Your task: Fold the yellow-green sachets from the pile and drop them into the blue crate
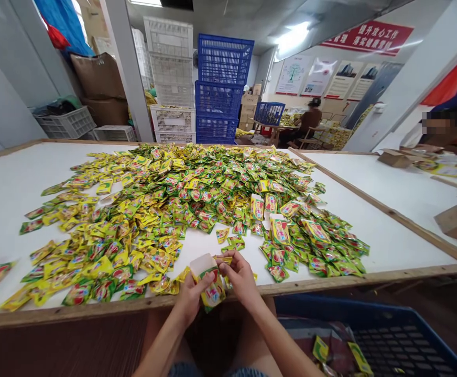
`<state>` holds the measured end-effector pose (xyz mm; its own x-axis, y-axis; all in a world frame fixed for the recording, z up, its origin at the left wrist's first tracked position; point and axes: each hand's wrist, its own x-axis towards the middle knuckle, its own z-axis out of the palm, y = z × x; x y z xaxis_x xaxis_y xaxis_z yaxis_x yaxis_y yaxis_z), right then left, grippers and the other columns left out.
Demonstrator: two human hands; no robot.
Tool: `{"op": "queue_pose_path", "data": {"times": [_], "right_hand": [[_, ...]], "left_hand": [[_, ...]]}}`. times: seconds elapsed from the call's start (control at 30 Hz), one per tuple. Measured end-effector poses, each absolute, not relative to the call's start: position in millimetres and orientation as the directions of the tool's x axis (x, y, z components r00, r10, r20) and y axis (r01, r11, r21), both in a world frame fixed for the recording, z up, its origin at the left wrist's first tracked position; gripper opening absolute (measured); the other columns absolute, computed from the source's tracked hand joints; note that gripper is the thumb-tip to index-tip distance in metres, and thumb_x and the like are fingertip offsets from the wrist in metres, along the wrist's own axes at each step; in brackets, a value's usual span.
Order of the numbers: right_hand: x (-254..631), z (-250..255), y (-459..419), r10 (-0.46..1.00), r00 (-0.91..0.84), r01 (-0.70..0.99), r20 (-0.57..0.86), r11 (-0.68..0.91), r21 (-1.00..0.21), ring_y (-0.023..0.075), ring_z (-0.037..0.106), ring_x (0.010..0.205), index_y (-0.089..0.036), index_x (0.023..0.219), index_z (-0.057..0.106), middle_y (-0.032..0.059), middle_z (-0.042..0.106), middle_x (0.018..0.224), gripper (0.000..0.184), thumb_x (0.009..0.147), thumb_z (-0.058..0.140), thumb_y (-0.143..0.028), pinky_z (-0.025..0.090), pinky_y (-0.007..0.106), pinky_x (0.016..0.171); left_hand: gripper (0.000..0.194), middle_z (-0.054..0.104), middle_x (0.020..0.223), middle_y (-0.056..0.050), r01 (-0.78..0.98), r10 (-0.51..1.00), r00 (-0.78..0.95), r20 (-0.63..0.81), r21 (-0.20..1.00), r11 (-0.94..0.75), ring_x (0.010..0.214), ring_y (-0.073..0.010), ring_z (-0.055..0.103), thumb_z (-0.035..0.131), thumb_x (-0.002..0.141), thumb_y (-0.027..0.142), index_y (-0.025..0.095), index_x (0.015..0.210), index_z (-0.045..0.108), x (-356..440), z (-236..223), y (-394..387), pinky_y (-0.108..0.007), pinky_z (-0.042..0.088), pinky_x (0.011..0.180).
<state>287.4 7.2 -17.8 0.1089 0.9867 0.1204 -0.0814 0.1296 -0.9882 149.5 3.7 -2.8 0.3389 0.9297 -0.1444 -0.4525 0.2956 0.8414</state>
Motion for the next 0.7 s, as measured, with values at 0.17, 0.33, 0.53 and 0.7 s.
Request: {"op": "queue_pose_path", "data": {"times": [0.17,0.33,0.53,0.7], "right_hand": [[321,-9,33,0.95,0.289,0.199,0.12,0.063,-0.978,0.0135,0.05,0.058,-0.018,0.069,0.05,-0.0007,0.054,0.062,0.034,0.075,0.052,-0.052,0.04,0.025,0.055],[344,-23,57,0.917,0.392,0.425,0.074,-0.109,-0.899,0.0123,0.039,0.049,-0.02,0.049,0.04,-0.0046,0.038,0.045,0.038,0.065,0.058,-0.049,0.028,0.024,0.049],[332,-44,58,0.885,0.455,0.526,0.1,-0.176,-0.832,0.0143,0.042,0.054,-0.021,0.05,0.041,-0.0039,0.04,0.048,0.027,0.063,0.061,-0.032,0.024,0.024,0.053],[326,-33,52,0.917,0.376,0.505,0.137,-0.078,-0.86,0.0127,0.04,0.052,-0.021,0.058,0.041,-0.0051,0.041,0.053,0.029,0.069,0.056,-0.042,0.029,0.023,0.051]], "left_hand": [[0.041,0.061,0.116,-0.01,-0.564,0.945,0.296,-0.14,0.773,0.291,0.098,-0.0238,0.06,0.068,0.07,0.029,0.019,0.11,0.062,144,14,9,-0.032,0.049,0.078],[0.042,0.068,0.091,-0.011,-0.446,0.958,0.246,-0.145,0.861,0.244,0.077,-0.0199,0.063,0.069,0.069,0.031,0.014,0.107,0.062,138,4,25,-0.03,0.051,0.068],[0.041,0.068,0.093,-0.013,-0.301,0.942,0.289,-0.171,0.918,0.259,0.069,-0.0178,0.063,0.072,0.064,0.034,0.011,0.097,0.065,146,-5,35,-0.03,0.05,0.067],[0.043,0.069,0.099,-0.013,-0.303,0.9,0.376,-0.221,0.888,0.345,0.085,-0.0257,0.065,0.074,0.062,0.031,0.012,0.1,0.066,151,1,38,-0.035,0.049,0.076]]}}
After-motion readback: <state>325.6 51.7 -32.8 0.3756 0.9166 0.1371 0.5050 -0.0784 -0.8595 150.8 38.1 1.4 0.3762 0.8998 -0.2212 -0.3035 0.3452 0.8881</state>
